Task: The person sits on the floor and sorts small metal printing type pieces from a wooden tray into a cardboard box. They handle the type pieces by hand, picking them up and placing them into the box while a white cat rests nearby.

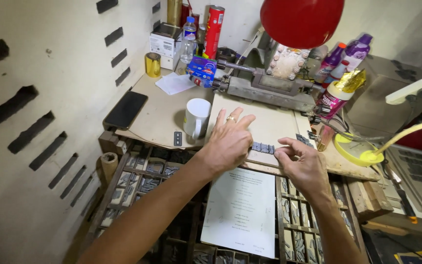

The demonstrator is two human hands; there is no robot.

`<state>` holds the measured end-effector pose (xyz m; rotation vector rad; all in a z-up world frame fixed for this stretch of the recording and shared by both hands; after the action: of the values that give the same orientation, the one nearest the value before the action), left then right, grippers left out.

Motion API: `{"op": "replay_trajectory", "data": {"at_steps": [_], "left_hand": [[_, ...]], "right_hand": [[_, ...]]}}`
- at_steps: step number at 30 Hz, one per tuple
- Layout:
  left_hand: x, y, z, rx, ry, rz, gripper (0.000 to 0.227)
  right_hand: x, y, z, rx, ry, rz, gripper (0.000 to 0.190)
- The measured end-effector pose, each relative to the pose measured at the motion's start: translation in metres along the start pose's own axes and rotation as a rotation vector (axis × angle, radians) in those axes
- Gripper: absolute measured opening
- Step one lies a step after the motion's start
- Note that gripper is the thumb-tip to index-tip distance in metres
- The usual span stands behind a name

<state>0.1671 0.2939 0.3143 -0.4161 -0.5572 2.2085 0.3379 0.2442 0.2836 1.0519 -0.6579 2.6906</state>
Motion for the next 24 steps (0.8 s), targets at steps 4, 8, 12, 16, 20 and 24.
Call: {"op": "replay_trajectory", "data": {"at_steps": [4,8,12,16,20,24], "left_hand": [[0.031,-0.007,-0.013,0.067,-0.062,0.040,0.021],[0.078,-0.007,-0.022,0.117,-0.079,0.137,0.025],[0.101,0.010,-0.017,0.123,-0.096,0.202,0.028],[0.098,0.026,-0.002,0.120,-0.065,0.201,0.038],[0.095,0.031,-0.004,0.106,-0.019,0.189,0.040],[0.097,0.033,-0.008,0.099,-0.007,0.195,0.041]], "right_hand": [[0.023,-0.004,-0.010,-0.006,0.007,0.019,0.032],[0.017,-0.039,-0.046,0.016,-0.021,0.075,0.034],[0.040,-0.032,-0.061,0.070,-0.032,0.089,0.036],[0.066,-0.011,-0.058,0.101,-0.086,0.110,0.038],[0.072,-0.003,-0.054,0.103,-0.115,0.138,0.038],[0.073,0.000,-0.054,0.093,-0.119,0.154,0.036]]}}
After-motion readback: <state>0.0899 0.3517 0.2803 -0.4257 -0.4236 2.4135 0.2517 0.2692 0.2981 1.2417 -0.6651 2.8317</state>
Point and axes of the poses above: each hand's wrist, its own y-axis away from the middle knuckle, its own z-axis out of the back of the hand, x = y × z, the point moved 7 cm from there along -y, towards the middle knuckle, and after that the axes turned 3 degrees about -y, right-handed, at the moved point
